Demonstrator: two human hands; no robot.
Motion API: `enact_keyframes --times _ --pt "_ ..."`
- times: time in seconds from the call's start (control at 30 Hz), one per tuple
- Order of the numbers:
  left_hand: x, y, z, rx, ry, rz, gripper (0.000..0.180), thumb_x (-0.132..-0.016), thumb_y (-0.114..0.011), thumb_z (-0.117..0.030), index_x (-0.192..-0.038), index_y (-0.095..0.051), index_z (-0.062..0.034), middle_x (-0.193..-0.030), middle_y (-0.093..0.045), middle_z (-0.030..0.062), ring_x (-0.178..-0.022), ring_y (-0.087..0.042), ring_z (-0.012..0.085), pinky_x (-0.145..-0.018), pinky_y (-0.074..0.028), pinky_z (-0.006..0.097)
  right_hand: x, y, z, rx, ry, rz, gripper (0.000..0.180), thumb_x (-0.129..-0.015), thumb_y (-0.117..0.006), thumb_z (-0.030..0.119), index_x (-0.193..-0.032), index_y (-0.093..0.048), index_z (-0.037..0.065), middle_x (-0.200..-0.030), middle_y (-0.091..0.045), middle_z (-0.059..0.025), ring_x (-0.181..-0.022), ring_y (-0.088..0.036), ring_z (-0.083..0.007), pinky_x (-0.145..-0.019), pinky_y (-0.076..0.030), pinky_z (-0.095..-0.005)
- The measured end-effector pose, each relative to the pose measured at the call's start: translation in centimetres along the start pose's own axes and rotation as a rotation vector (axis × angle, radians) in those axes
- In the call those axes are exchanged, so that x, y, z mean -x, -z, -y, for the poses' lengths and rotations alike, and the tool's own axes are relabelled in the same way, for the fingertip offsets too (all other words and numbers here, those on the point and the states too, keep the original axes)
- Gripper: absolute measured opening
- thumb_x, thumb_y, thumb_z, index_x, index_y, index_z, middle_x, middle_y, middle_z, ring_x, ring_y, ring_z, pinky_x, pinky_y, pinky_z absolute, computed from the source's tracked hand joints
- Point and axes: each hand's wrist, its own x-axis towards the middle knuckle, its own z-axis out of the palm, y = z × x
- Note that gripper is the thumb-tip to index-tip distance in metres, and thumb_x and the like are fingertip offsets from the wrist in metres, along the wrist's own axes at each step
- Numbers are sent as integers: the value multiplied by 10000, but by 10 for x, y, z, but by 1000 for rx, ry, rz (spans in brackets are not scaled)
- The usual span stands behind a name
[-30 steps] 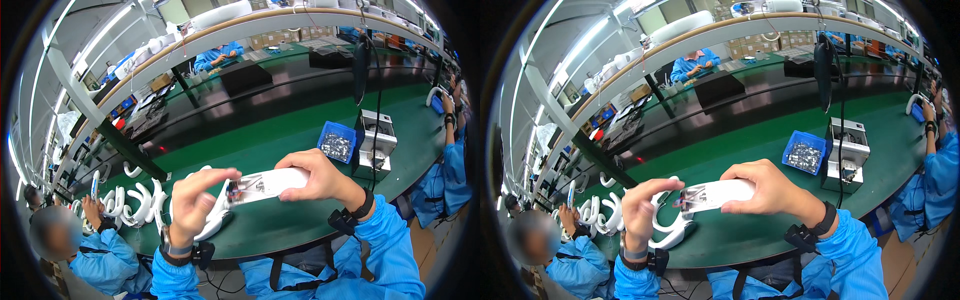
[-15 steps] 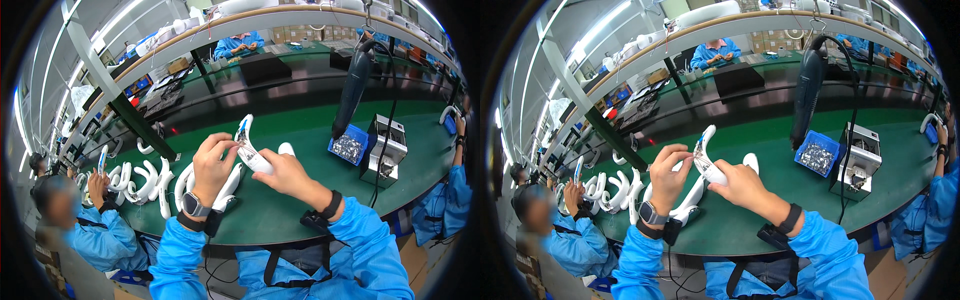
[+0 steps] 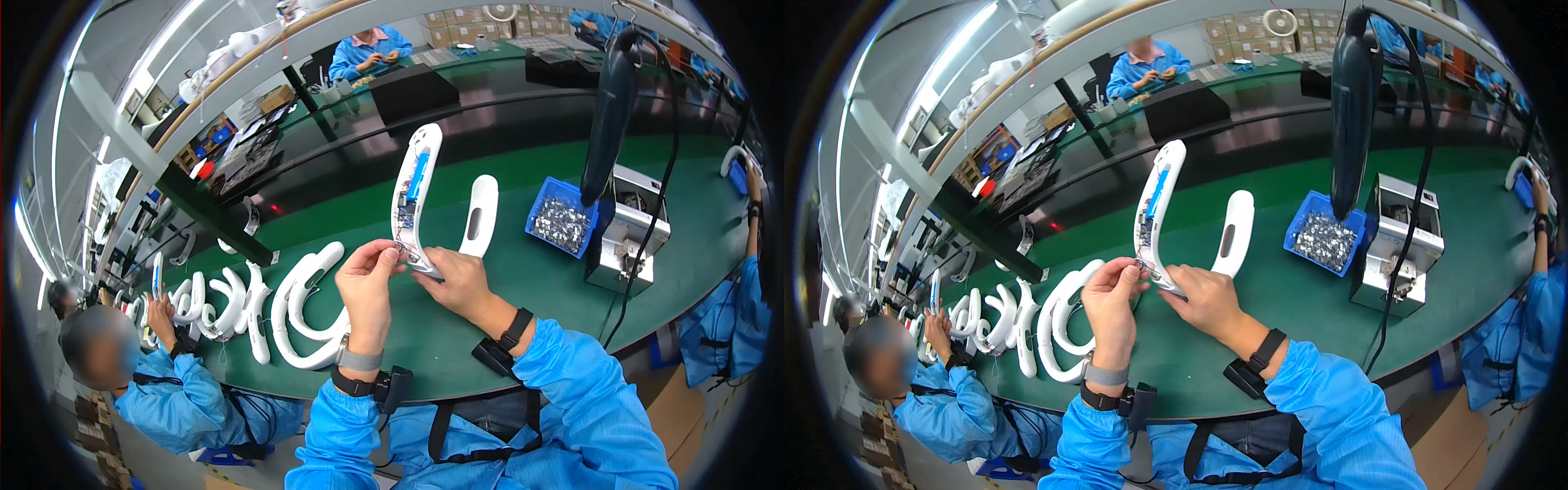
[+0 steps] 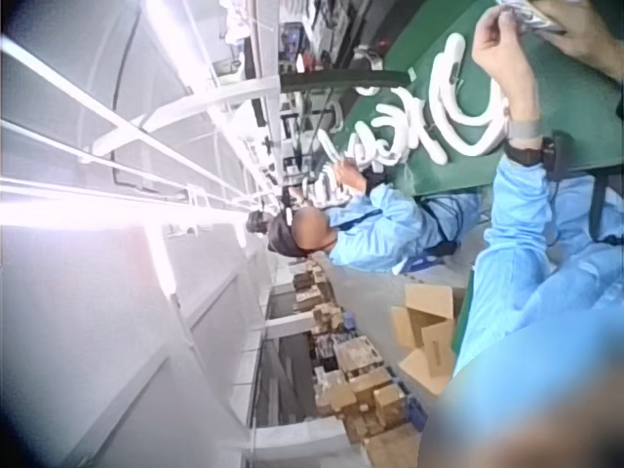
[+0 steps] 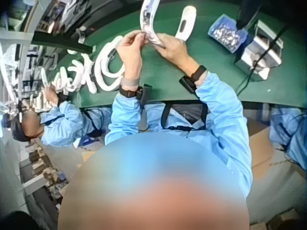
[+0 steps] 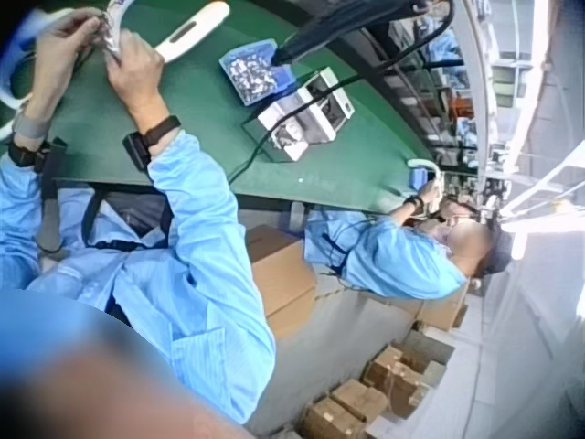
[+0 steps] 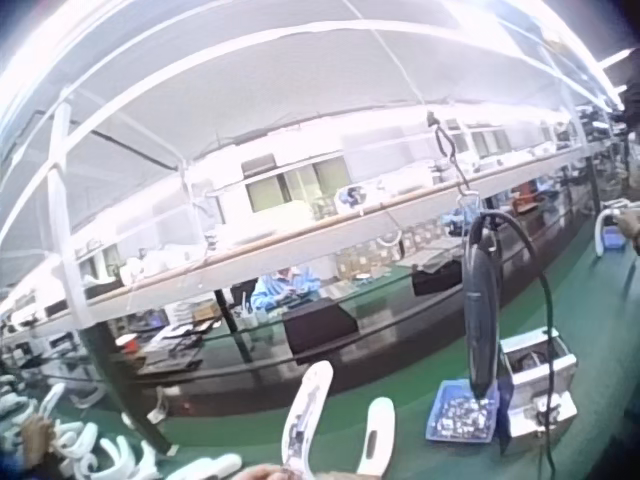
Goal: Assembling a U-shaped portable neck fan by inserting components and securing them with a power screwdriver.
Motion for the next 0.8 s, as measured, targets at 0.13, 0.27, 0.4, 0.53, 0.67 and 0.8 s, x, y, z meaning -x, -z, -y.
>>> enact_keyframes --times 0.13,0.27,0.4,0.53,0.67,0.8 --pt "-5 -4 -14 -706 -534 101 186 -826 -695 82 -988 -744 6 -946 -735 107 -834 -701 194 -759 -549 252 -4 3 -3 -59 -25 -39 419 -720 -821 155 -1067 -604 64 -795 -653 -82 -668 -668 -263 -558 -521 -376" --pt "-11 -1 -24 -1051 -1004 143 188 -769 -740 69 -944 -746 0 -848 -729 121 -777 -681 227 -701 -526 308 -2 2 -1 -101 -15 -55 423 -718 -824 152 -1067 -602 64 -796 -664 -88 -655 -665 -273 -555 -516 -385" --pt "-8 -3 -19 -951 -906 64 163 -783 -745 58 -938 -745 7 -874 -705 106 -775 -660 186 -703 -521 279 1 0 1 -113 -24 -30 422 -715 -828 146 -1063 -605 61 -800 -675 -93 -652 -670 -275 -557 -517 -382" --pt "-2 -9 -5 -762 -791 -27 128 -812 -740 49 -938 -736 33 -915 -675 93 -787 -640 139 -710 -522 255 1 0 4 -108 -6 -29 421 -711 -831 144 -1058 -607 59 -796 -675 -95 -660 -675 -273 -560 -521 -378" --pt "-1 -23 0 -503 -633 -167 111 -772 -765 26 -875 -729 5 -841 -686 89 -714 -638 166 -650 -510 268 3 0 7 -127 -10 -42 422 -706 -836 143 -1052 -612 57 -793 -678 -97 -656 -677 -277 -556 -525 -378" --pt "-4 -20 8 -555 -626 -160 106 -771 -774 6 -861 -720 2 -851 -677 88 -746 -631 169 -667 -502 279 5 0 5 -133 -19 -54 426 -705 -841 147 -1053 -615 54 -772 -682 -112 -644 -680 -288 -545 -529 -379"
